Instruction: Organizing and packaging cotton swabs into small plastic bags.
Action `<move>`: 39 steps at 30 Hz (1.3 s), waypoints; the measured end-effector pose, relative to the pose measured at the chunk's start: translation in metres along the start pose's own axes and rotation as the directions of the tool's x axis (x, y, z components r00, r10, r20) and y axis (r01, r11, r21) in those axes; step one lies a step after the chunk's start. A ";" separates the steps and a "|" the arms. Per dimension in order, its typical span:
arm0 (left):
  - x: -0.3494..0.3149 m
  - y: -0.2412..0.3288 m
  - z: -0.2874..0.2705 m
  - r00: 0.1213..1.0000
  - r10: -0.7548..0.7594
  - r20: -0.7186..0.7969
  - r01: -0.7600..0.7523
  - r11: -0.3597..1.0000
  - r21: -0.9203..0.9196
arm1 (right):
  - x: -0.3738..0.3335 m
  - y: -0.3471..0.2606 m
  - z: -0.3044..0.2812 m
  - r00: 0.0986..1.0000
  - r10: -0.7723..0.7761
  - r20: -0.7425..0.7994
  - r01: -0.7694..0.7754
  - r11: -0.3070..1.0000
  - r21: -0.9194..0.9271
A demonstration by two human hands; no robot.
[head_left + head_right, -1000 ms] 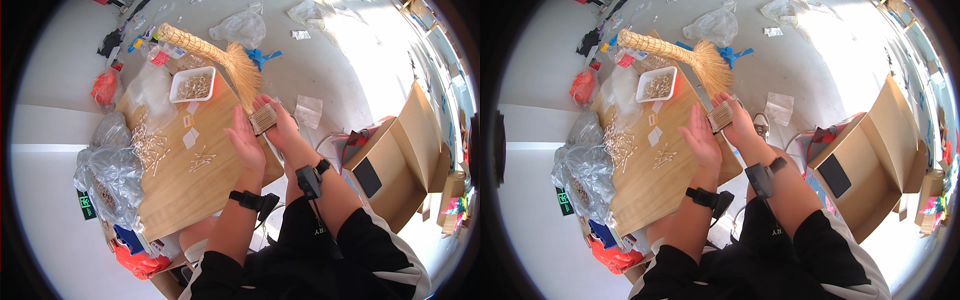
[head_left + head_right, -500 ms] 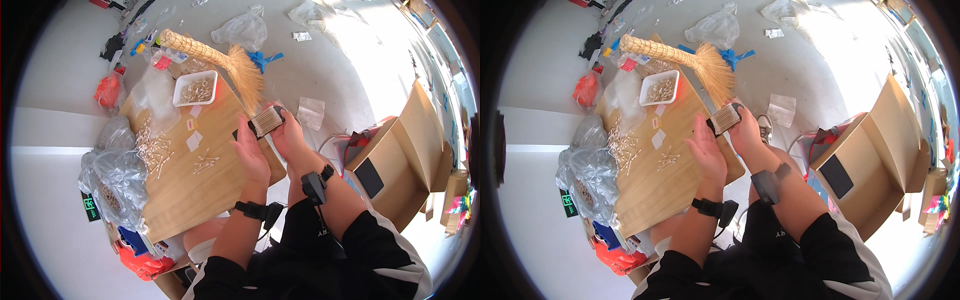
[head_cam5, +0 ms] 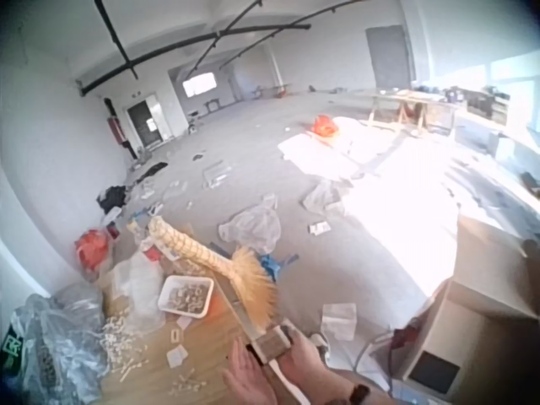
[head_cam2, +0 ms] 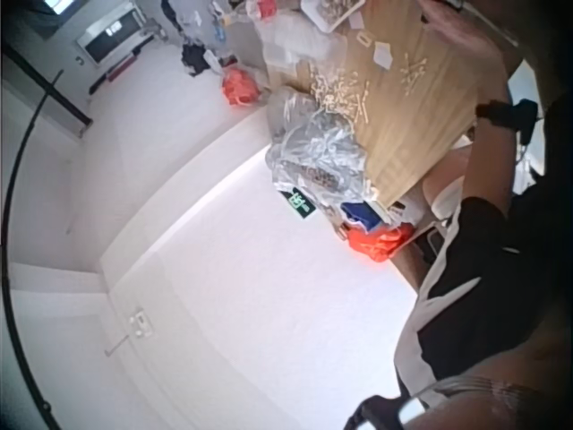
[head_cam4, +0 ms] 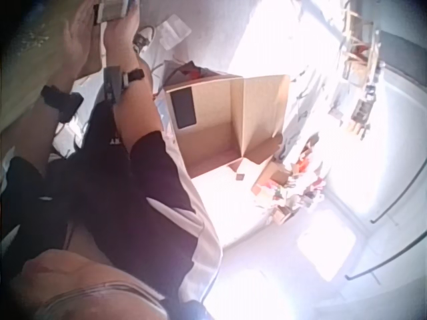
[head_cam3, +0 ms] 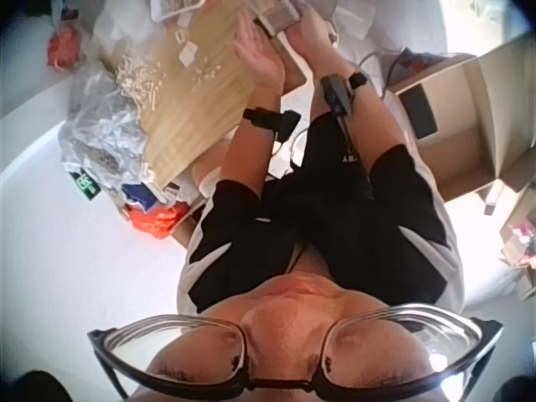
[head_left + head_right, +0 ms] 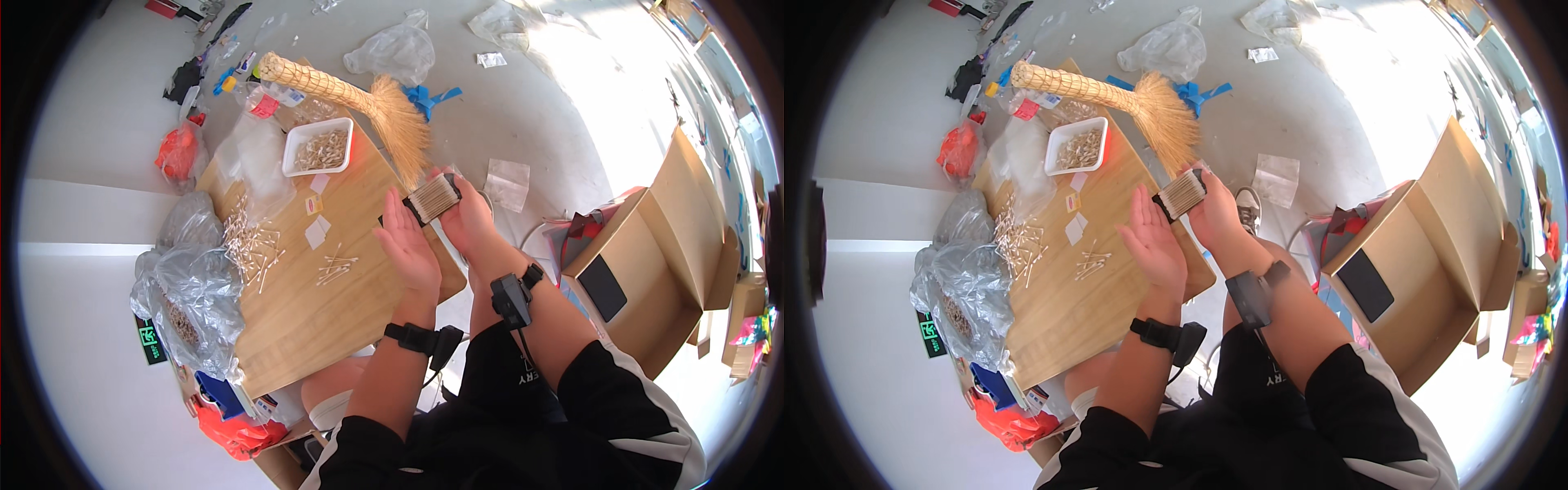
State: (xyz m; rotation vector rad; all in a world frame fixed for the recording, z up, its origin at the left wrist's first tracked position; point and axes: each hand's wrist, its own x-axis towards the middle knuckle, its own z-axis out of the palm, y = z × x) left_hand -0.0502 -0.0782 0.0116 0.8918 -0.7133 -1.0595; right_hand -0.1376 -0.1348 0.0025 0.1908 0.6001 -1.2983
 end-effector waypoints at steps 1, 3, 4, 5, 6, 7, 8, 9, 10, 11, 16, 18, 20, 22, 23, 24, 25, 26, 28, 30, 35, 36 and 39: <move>0.003 0.000 -0.001 1.000 -0.003 0.025 0.003 1.000 0.008 | 0.001 0.001 0.001 1.000 0.004 0.009 -0.004 1.000 -0.012; 0.006 -0.001 -0.001 0.999 -0.007 0.050 0.006 1.000 0.015 | 0.000 0.004 0.003 1.000 0.008 0.018 -0.008 1.000 -0.025; 0.008 -0.002 -0.001 0.998 -0.021 0.066 0.021 1.000 0.000 | -0.001 0.006 0.003 0.999 -0.006 0.032 0.007 0.999 -0.051; 0.009 -0.003 -0.001 0.996 -0.034 0.082 0.036 0.999 -0.016 | -0.002 0.007 0.004 0.999 -0.019 0.047 0.023 0.997 -0.078; 0.009 -0.003 0.000 0.996 -0.035 0.083 0.036 0.999 -0.017 | 0.001 0.007 0.002 0.999 -0.021 0.047 0.025 0.997 -0.078; 0.010 -0.003 0.001 0.997 -0.031 0.073 0.033 0.999 -0.016 | 0.003 0.006 0.000 0.999 -0.004 0.046 0.006 0.998 -0.064; 0.010 -0.003 0.002 0.998 -0.028 0.064 0.029 0.999 -0.016 | 0.006 0.004 -0.002 0.999 0.014 0.046 -0.012 0.999 -0.050; 0.010 -0.002 -0.001 0.998 -0.026 0.064 0.027 1.000 -0.013 | 0.004 0.003 0.001 0.999 0.015 0.047 -0.013 0.999 -0.048; 0.010 -0.001 -0.004 0.998 -0.024 0.052 0.025 1.000 -0.014 | 0.002 0.002 0.003 0.999 0.036 0.031 -0.034 0.998 -0.057; 0.011 0.000 -0.006 0.999 -0.022 0.039 0.022 1.000 -0.014 | 0.001 0.002 0.007 0.998 0.057 0.014 -0.056 0.996 -0.066; 0.016 -0.002 -0.001 0.997 -0.030 0.070 0.030 1.000 0.001 | 0.011 0.002 0.003 0.997 0.073 0.017 -0.072 0.996 -0.046; 0.017 -0.002 0.000 0.995 -0.039 0.093 0.039 0.999 0.012 | 0.012 0.003 0.002 0.997 0.074 0.026 -0.072 0.995 -0.066; 0.018 -0.001 -0.002 0.993 -0.039 0.110 0.037 0.999 0.015 | 0.012 0.004 0.002 0.997 0.074 0.038 -0.072 0.996 -0.047; 0.019 0.004 -0.008 0.997 -0.026 0.077 0.024 0.999 0.026 | 0.017 0.004 0.000 0.999 0.039 0.010 -0.039 0.998 -0.040; 0.018 0.009 -0.014 0.999 -0.014 0.044 0.012 0.999 0.040 | 0.018 0.004 -0.002 1.000 0.006 -0.019 -0.007 0.999 -0.031; 0.018 0.019 -0.023 0.999 0.001 0.032 -0.002 0.999 0.046 | 0.014 0.006 0.004 1.000 0.022 -0.009 -0.023 0.999 -0.035; 0.016 0.030 -0.034 0.999 0.030 -0.021 -0.029 0.998 0.055 | 0.007 0.005 0.011 0.973 -0.209 -0.102 0.184 0.960 -0.211; 0.013 0.039 -0.044 0.995 0.063 -0.077 -0.058 0.996 0.068 | 0.003 0.006 0.015 0.888 -0.437 -0.145 0.354 0.849 -0.393; 0.003 0.057 -0.061 0.995 0.046 -0.087 -0.035 0.992 0.125 | 0.007 -0.007 0.008 0.612 -0.774 0.160 0.737 0.485 -0.470; -0.015 0.072 -0.088 0.992 0.045 -0.117 -0.021 0.980 0.196 | -0.012 -0.008 0.008 0.655 -0.674 0.343 0.740 0.480 -0.471; -0.043 0.093 -0.137 0.996 0.066 0.059 -0.085 0.509 0.857 | -0.048 0.030 0.009 0.832 -0.027 0.554 0.538 0.282 -0.794; -0.041 0.103 -0.142 0.996 0.072 0.050 -0.080 0.512 0.855 | -0.052 0.037 0.011 0.830 -0.017 0.557 0.539 0.277 -0.795; -0.026 0.118 -0.157 0.945 0.212 0.248 -0.263 0.046 0.964 | -0.055 0.059 0.012 0.733 0.184 0.655 0.672 -0.046 -0.739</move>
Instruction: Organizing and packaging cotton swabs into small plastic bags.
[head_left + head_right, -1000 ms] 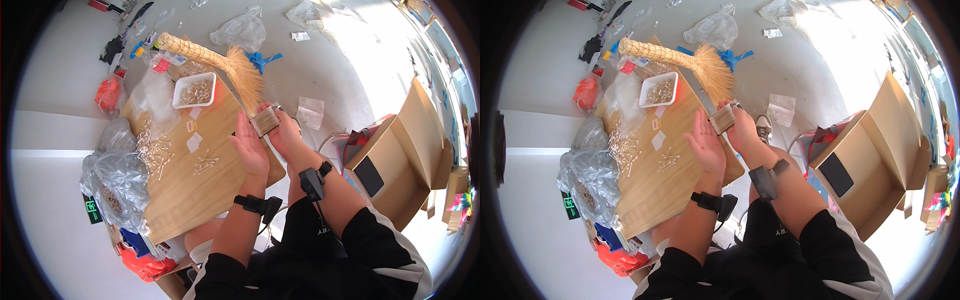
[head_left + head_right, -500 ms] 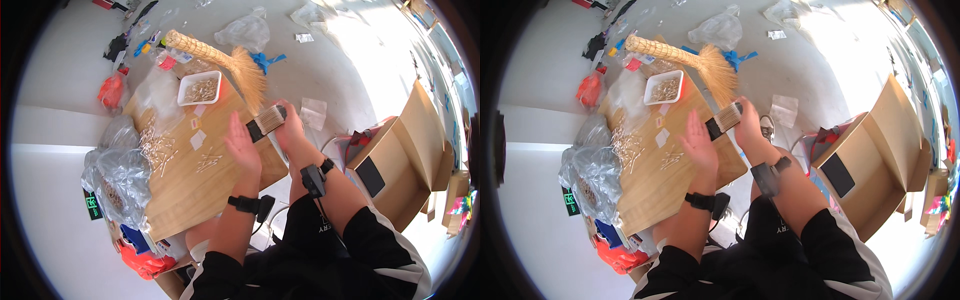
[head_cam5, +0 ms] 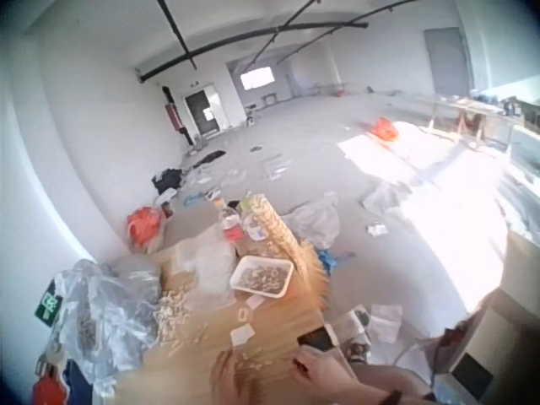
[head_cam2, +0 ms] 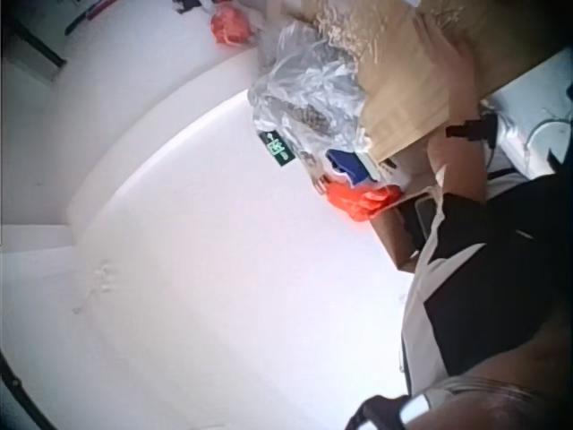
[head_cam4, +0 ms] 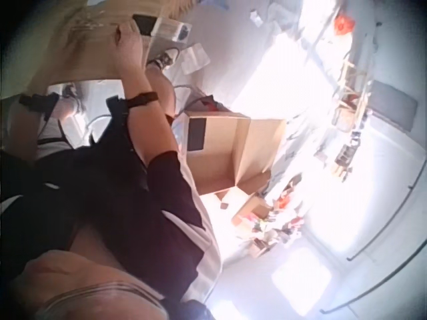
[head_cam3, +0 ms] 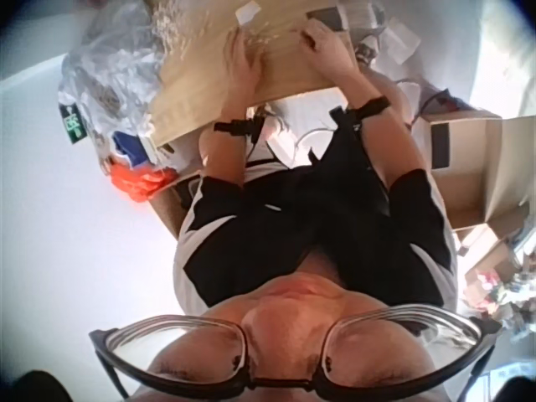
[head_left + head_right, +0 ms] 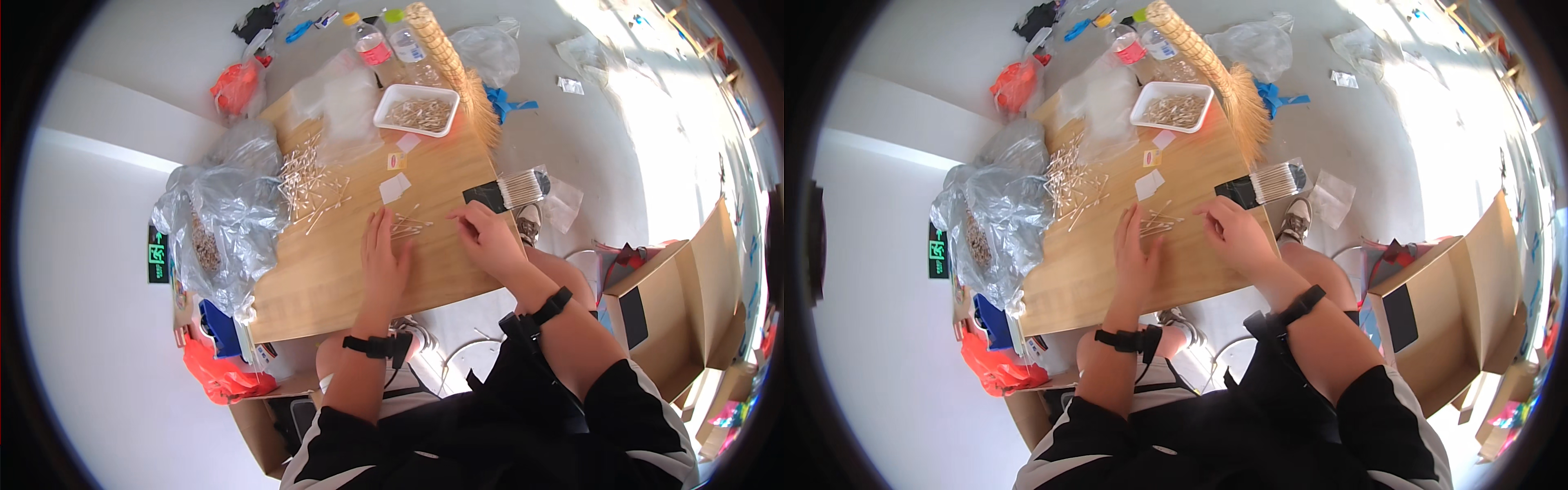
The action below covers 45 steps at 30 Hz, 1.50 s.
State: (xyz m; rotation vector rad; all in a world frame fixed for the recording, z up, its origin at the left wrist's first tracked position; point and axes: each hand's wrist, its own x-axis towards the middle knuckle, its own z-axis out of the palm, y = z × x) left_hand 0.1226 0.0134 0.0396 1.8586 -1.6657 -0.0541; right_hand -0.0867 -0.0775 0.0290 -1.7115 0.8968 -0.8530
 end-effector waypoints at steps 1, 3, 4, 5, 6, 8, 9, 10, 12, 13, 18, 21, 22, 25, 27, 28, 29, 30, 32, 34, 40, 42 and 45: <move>0.002 -0.009 -0.001 0.999 0.029 0.015 -0.030 0.999 0.015 | 0.002 0.002 0.007 0.995 -0.099 -0.010 0.097 0.990 -0.104; 0.006 -0.020 -0.005 0.999 0.045 0.013 -0.045 0.999 0.027 | 0.003 0.000 0.015 0.978 -0.207 0.010 0.205 0.955 -0.213; 0.009 -0.024 -0.009 0.996 0.073 0.048 -0.074 0.997 0.029 | 0.002 -0.001 0.017 0.969 -0.247 -0.009 0.229 0.913 -0.337; 0.012 -0.029 -0.012 0.991 0.100 0.083 -0.103 0.994 0.028 | 0.002 -0.002 0.018 0.957 -0.290 -0.023 0.248 0.855 -0.455; 0.014 -0.044 -0.015 0.994 0.083 0.066 -0.085 0.996 0.028 | 0.002 -0.006 0.021 0.954 -0.298 -0.001 0.265 0.849 -0.457; 0.017 -0.086 -0.018 0.998 -0.056 -0.002 0.056 0.996 0.064 | 0.003 -0.013 0.024 0.960 -0.277 0.052 0.252 0.762 -0.596; 0.018 -0.099 -0.024 0.998 -0.064 -0.017 0.065 0.997 0.046 | 0.003 -0.013 0.023 0.957 -0.282 0.067 0.263 0.747 -0.610; 0.019 -0.112 -0.032 0.989 -0.128 -0.072 0.136 0.984 0.118 | 0.003 -0.010 0.026 0.961 -0.263 0.082 0.255 0.739 -0.624; 0.018 -0.132 -0.034 0.969 -0.199 -0.143 0.222 0.960 0.168 | 0.004 -0.012 0.029 0.962 -0.249 0.112 0.261 0.716 -0.648; 0.016 -0.141 -0.031 0.961 -0.149 -0.234 0.208 0.945 0.254 | 0.005 -0.015 0.031 0.963 -0.243 0.120 0.260 0.705 -0.660; 0.013 -0.155 -0.027 0.968 -0.085 -0.238 0.154 0.945 0.290 | 0.005 -0.011 0.033 0.960 -0.242 0.140 0.270 0.666 -0.695; 0.013 -0.144 -0.034 0.970 -0.170 -0.173 0.192 0.974 0.116 | 0.004 -0.010 0.032 0.956 -0.262 0.131 0.275 0.653 -0.706; 0.013 -0.142 -0.035 0.971 -0.200 -0.134 0.208 0.977 0.051 | 0.004 -0.012 0.032 0.960 -0.249 0.127 0.265 0.666 -0.697; 0.013 -0.140 -0.036 0.968 -0.236 -0.088 0.227 0.969 -0.098 | 0.005 -0.014 0.034 0.960 -0.248 0.129 0.265 0.665 -0.698; 0.016 -0.133 -0.033 0.967 -0.243 -0.077 0.225 0.957 -0.184 | 0.005 -0.012 0.034 0.958 -0.255 0.131 0.270 0.649 -0.711; 0.020 -0.124 -0.031 0.968 -0.187 -0.165 0.174 0.980 -0.094 | 0.006 -0.011 0.034 0.956 -0.264 0.131 0.276 0.646 -0.711; 0.022 -0.119 -0.029 0.962 -0.123 -0.246 0.127 0.992 0.002 | 0.005 -0.010 0.033 0.953 -0.273 0.131 0.282 0.644 -0.711; 0.022 -0.121 -0.027 0.961 -0.126 -0.248 0.129 0.992 -0.003 | 0.006 -0.011 0.034 0.953 -0.272 0.134 0.284 0.640 -0.714; 0.021 -0.126 -0.023 0.985 -0.038 -0.169 0.075 0.973 0.216 | 0.006 -0.014 0.036 0.966 -0.223 0.128 0.249 0.685 -0.684; 0.022 -0.126 -0.021 0.992 -0.043 -0.117 0.060 0.988 0.141 | 0.005 -0.014 0.036 0.968 -0.221 0.123 0.243 0.684 -0.688; 0.011 -0.130 -0.008 0.996 0.028 -0.084 -0.028 1.000 -0.009 | 0.003 -0.012 0.036 0.967 -0.225 0.118 0.243 0.680 -0.692; 0.004 -0.130 -0.008 0.996 0.032 -0.087 -0.036 0.998 -0.049 | 0.003 -0.013 0.036 0.967 -0.225 0.119 0.243 0.678 -0.694; -0.007 -0.135 -0.016 0.998 0.048 -0.049 -0.054 0.987 -0.149 | 0.005 -0.012 0.036 0.964 -0.238 0.117 0.250 0.672 -0.697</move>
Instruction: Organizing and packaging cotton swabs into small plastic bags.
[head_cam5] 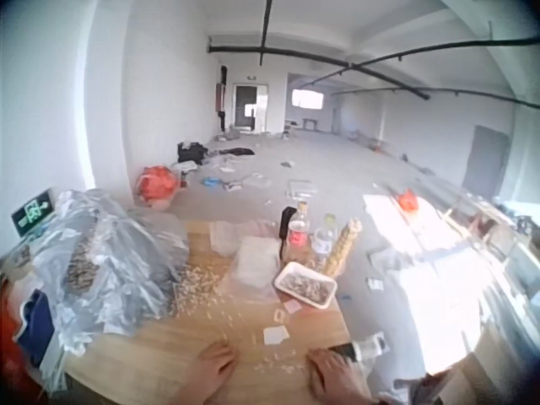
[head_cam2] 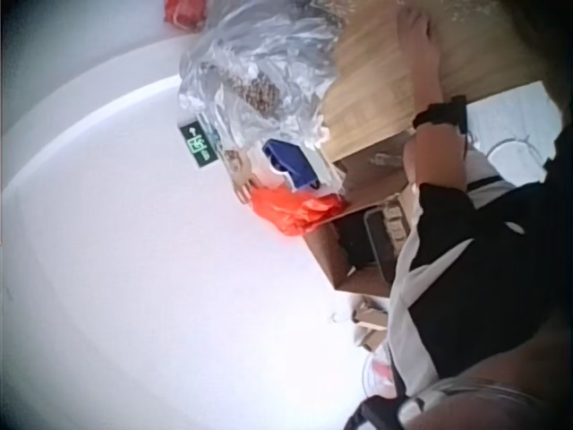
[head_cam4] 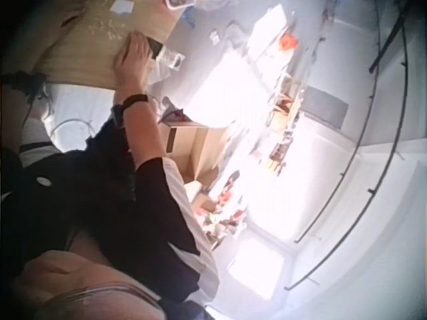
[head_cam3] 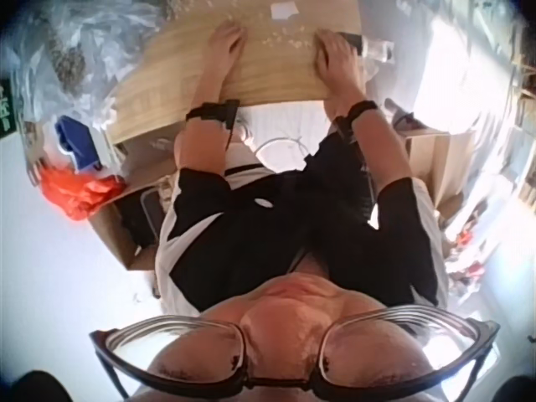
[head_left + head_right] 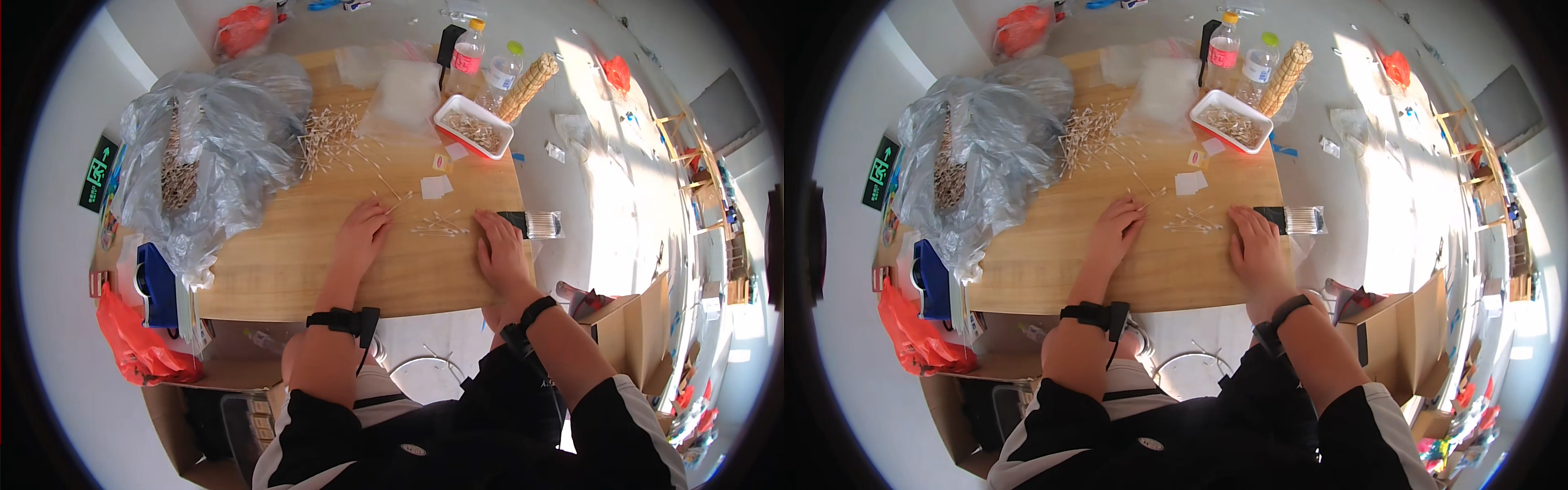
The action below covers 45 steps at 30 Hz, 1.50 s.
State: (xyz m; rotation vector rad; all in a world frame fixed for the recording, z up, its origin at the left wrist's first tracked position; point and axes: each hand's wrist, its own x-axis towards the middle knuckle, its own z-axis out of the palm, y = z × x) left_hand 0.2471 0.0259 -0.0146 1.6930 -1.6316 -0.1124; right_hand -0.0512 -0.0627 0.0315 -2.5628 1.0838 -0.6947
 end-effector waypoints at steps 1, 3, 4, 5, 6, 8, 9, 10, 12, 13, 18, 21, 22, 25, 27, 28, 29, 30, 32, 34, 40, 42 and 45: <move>-0.002 -0.002 -0.004 0.999 0.003 0.037 0.001 0.996 -0.087 | 0.000 0.001 0.000 1.000 -0.010 -0.007 0.010 1.000 0.000; -0.001 0.004 -0.012 0.996 0.011 0.083 0.004 0.985 -0.175 | 0.001 0.003 0.000 1.000 -0.011 -0.015 0.011 1.000 -0.001; 0.001 0.011 -0.020 0.990 -0.067 0.123 0.091 0.977 -0.194 | 0.001 0.003 -0.001 1.000 -0.010 -0.014 0.010 1.000 -0.001; 0.003 0.016 -0.023 0.976 -0.144 0.164 0.177 0.962 -0.208 | 0.001 0.004 -0.001 1.000 -0.010 -0.013 0.010 1.000 -0.001; 0.003 0.016 -0.024 0.975 -0.144 0.169 0.178 0.962 -0.208 | 0.002 0.003 -0.001 1.000 -0.005 -0.012 0.005 1.000 0.001; 0.005 0.015 -0.023 0.998 -0.057 -0.036 0.052 0.992 -0.117 | 0.002 0.002 0.000 0.999 -0.031 -0.036 0.029 0.999 -0.043; 0.004 0.009 -0.023 0.998 -0.058 -0.035 0.053 0.992 -0.118 | 0.002 0.001 0.000 0.999 -0.029 -0.034 0.028 0.999 -0.043; 0.004 0.002 -0.022 0.999 -0.016 0.030 0.018 0.998 -0.053 | 0.003 0.000 0.000 0.999 -0.024 -0.027 0.023 0.999 -0.037; 0.005 -0.003 -0.020 0.995 0.021 0.096 -0.022 1.000 0.005 | 0.002 0.000 0.001 1.000 -0.018 -0.019 0.018 0.999 -0.036; 0.006 -0.001 -0.017 0.990 0.017 0.137 -0.014 1.000 -0.024 | 0.002 0.001 0.001 1.000 0.005 0.002 -0.005 1.000 -0.018; 0.016 0.016 -0.006 0.983 0.031 0.180 -0.015 0.996 -0.091 | 0.001 0.001 -0.001 0.999 0.031 0.034 -0.030 0.999 -0.012; 0.018 0.021 0.003 0.984 0.014 0.177 0.010 0.991 -0.134 | 0.001 -0.001 0.001 0.998 0.029 0.047 -0.029 1.000 -0.007; 0.019 0.021 0.005 0.982 0.040 0.184 -0.017 0.992 -0.126 | 0.001 0.000 0.002 0.999 0.028 0.040 -0.028 1.000 0.009; 0.024 0.033 0.014 0.977 0.073 0.198 -0.054 0.994 -0.100 | -0.001 0.009 -0.001 0.997 0.049 0.067 -0.051 0.998 0.035; 0.025 0.042 0.016 0.976 0.072 0.204 -0.059 0.996 -0.070 | 0.004 0.010 -0.005 0.993 0.062 0.102 -0.068 0.996 0.055; 0.025 0.045 0.015 0.979 0.065 0.196 -0.059 0.998 -0.035 | 0.009 0.005 -0.008 0.988 0.041 0.148 -0.051 0.997 0.065; 0.024 0.046 0.014 0.981 0.058 0.187 -0.059 0.998 0.000 | 0.015 0.001 -0.008 0.981 0.019 0.194 -0.034 0.997 0.075; 0.027 0.051 0.012 0.980 0.061 0.191 -0.061 0.998 -0.006 | 0.020 -0.001 -0.008 0.981 0.026 0.194 -0.040 0.997 0.072; 0.031 0.059 0.014 0.963 0.082 0.256 -0.082 0.997 -0.010 | 0.030 -0.003 -0.004 0.982 -0.044 0.184 0.027 0.995 0.092; 0.032 0.059 0.013 0.959 0.090 0.268 -0.089 0.996 -0.019 | 0.036 -0.003 0.005 0.984 -0.044 0.175 0.024 0.993 0.115; 0.030 0.050 0.015 0.943 0.123 0.309 -0.106 0.992 -0.071 | 0.036 0.000 0.017 0.978 -0.113 0.176 0.100 0.991 0.085; 0.029 0.047 0.015 0.935 0.154 0.319 -0.132 0.987 -0.092 | 0.034 0.001 0.018 0.975 -0.137 0.173 0.127 0.990 0.066; 0.031 0.050 0.012 0.926 0.194 0.322 -0.155 0.977 -0.144 | 0.031 0.002 0.020 0.969 -0.182 0.169 0.177 0.983 0.041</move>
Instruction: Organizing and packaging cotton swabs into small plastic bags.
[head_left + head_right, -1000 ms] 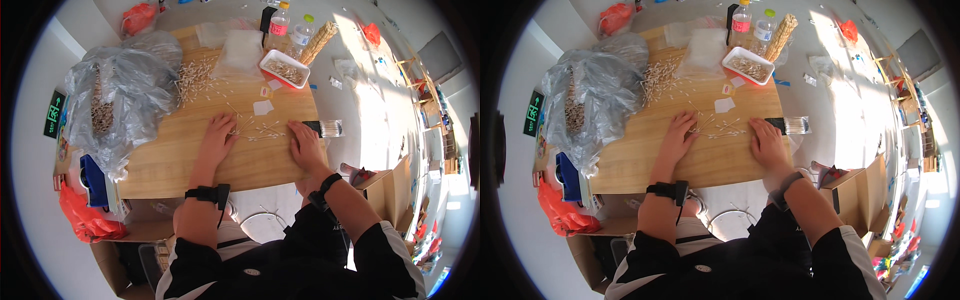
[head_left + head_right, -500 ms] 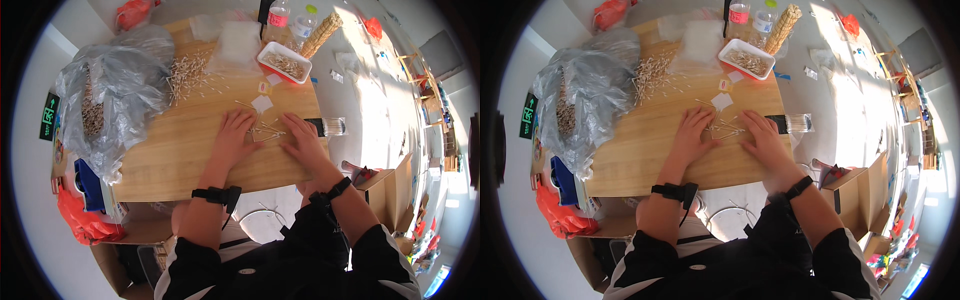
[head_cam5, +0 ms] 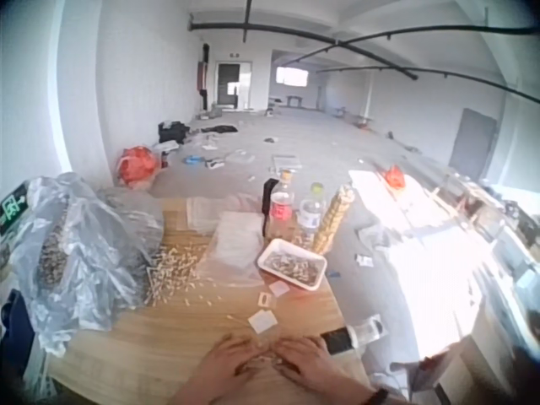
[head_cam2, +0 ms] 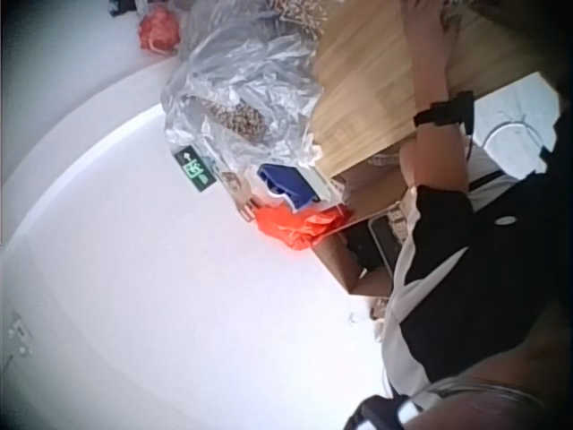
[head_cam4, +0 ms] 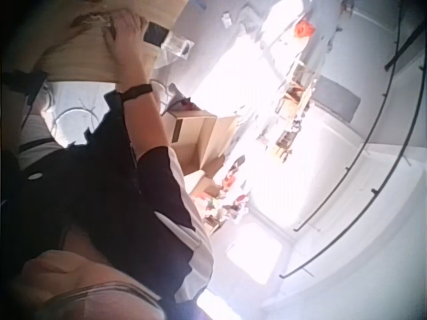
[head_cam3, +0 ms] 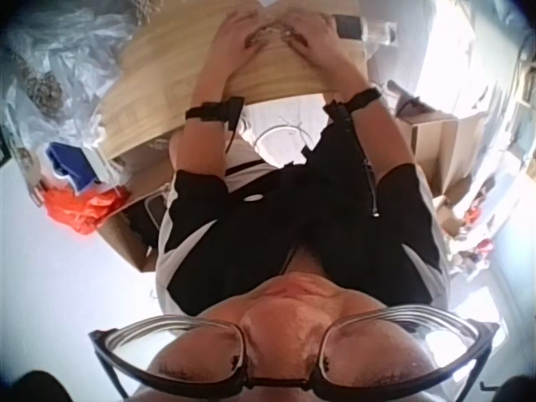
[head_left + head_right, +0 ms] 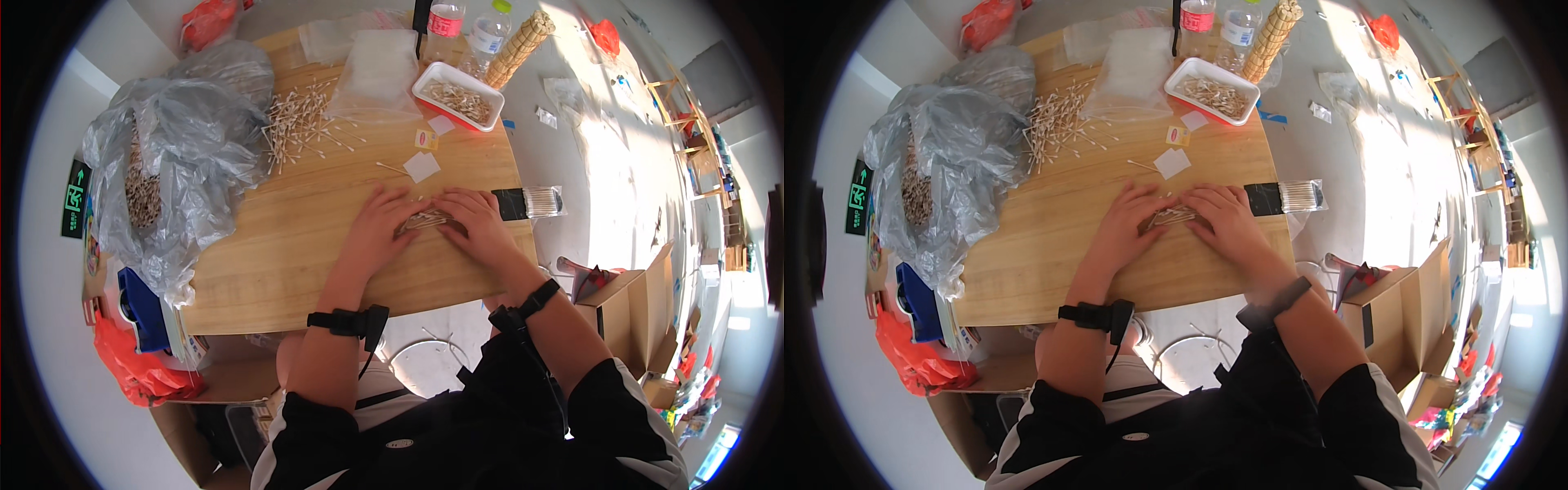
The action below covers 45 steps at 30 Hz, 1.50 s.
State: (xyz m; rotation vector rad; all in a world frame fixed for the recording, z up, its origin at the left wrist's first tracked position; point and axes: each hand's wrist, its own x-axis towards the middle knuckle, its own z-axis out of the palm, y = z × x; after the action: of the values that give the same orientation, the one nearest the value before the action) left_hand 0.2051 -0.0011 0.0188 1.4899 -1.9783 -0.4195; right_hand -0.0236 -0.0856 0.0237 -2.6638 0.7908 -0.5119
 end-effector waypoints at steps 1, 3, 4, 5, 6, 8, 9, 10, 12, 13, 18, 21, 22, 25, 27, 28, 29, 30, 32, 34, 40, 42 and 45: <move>0.000 0.002 -0.001 0.999 -0.014 -0.033 0.012 0.998 -0.065 | -0.002 -0.001 0.001 0.999 0.022 -0.030 -0.021 0.999 0.028; 0.000 0.008 -0.006 0.998 -0.028 -0.063 0.020 0.991 -0.131 | -0.008 -0.004 -0.001 0.997 0.046 -0.060 -0.043 0.998 0.054; 0.000 0.011 -0.012 0.993 -0.087 -0.074 0.073 0.982 -0.172 | -0.012 -0.007 -0.005 0.989 0.119 -0.090 -0.115 0.992 0.053; -0.001 0.012 -0.015 0.986 -0.146 -0.083 0.126 0.969 -0.215 | -0.015 -0.009 -0.008 0.974 0.192 -0.120 -0.186 0.981 0.054; -0.005 0.007 -0.016 0.985 -0.147 -0.086 0.126 0.969 -0.213 | -0.016 -0.010 -0.009 0.975 0.188 -0.120 -0.183 0.982 0.053; -0.014 -0.008 -0.017 0.984 -0.105 -0.142 0.098 0.994 -0.056 | -0.016 -0.013 -0.009 0.967 0.198 -0.163 -0.198 0.980 0.014; -0.014 -0.010 -0.018 0.985 -0.104 -0.141 0.097 0.994 -0.058 | -0.016 -0.013 -0.009 0.966 0.200 -0.163 -0.201 0.980 0.013; -0.015 -0.011 -0.019 0.985 -0.091 -0.145 0.086 0.995 -0.040 | -0.013 -0.015 -0.008 0.966 0.204 -0.159 -0.205 0.979 0.007; -0.016 -0.011 -0.020 0.986 -0.077 -0.149 0.074 0.997 -0.022 | -0.010 -0.017 -0.005 0.966 0.208 -0.156 -0.210 0.978 0.001; -0.017 -0.011 -0.021 0.984 -0.087 -0.157 0.090 0.996 0.009 | -0.010 -0.016 -0.001 0.964 0.212 -0.164 -0.213 0.977 0.009; -0.019 -0.014 -0.018 0.982 -0.100 -0.160 0.107 0.994 0.037 | -0.008 -0.025 0.015 0.957 0.230 -0.175 -0.226 0.973 0.041; -0.019 -0.014 -0.015 0.982 -0.130 -0.135 0.131 0.991 -0.004 | -0.004 -0.031 0.022 0.955 0.207 -0.211 -0.197 0.978 0.064; -0.019 -0.014 -0.015 0.982 -0.138 -0.125 0.136 0.990 -0.022 | -0.002 -0.032 0.023 0.961 0.190 -0.199 -0.179 0.981 0.072; -0.018 -0.011 -0.015 0.986 -0.114 -0.123 0.112 0.993 -0.021 | -0.001 -0.035 0.020 0.964 0.180 -0.197 -0.164 0.982 0.094; -0.018 -0.004 -0.017 0.988 -0.083 -0.132 0.084 0.996 -0.001 | -0.004 -0.037 0.017 0.961 0.184 -0.206 -0.165 0.980 0.108; -0.017 0.004 -0.018 0.989 -0.046 -0.143 0.053 0.998 0.043 | -0.009 -0.035 0.013 0.955 0.212 -0.208 -0.194 0.975 0.104; -0.017 0.008 -0.019 0.988 -0.009 -0.152 0.022 0.996 0.087 | -0.014 -0.033 0.010 0.948 0.240 -0.209 -0.223 0.970 0.100; -0.017 0.006 -0.016 0.988 -0.010 -0.154 0.023 0.996 0.087 | -0.018 -0.031 0.007 0.948 0.239 -0.209 -0.222 0.970 0.100; -0.020 -0.001 -0.008 0.991 -0.041 -0.126 0.040 0.999 -0.010 | -0.025 -0.029 0.002 0.929 0.280 -0.240 -0.277 0.960 0.049; -0.019 -0.001 -0.004 0.992 -0.060 -0.110 0.052 0.996 -0.079 | -0.027 -0.027 0.000 0.927 0.291 -0.236 -0.287 0.957 0.052; -0.015 0.002 0.013 0.991 -0.049 -0.121 0.033 0.991 -0.129 | -0.022 -0.031 0.017 0.946 0.261 -0.194 -0.255 0.965 0.055; -0.015 0.001 0.016 0.991 -0.015 -0.136 0.002 0.995 -0.097 | -0.018 -0.036 0.021 0.949 0.256 -0.185 -0.247 0.967 0.070; -0.015 0.001 0.019 0.995 -0.034 -0.089 0.021 0.990 -0.139 | -0.013 -0.044 0.019 0.926 0.304 -0.222 -0.265 0.945 0.191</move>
State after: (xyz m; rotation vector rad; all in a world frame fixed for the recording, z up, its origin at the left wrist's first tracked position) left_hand 0.1950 0.0113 0.0008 1.4255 -1.8221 -0.4815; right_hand -0.0062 -0.0396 0.0211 -2.3132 1.1382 -0.8043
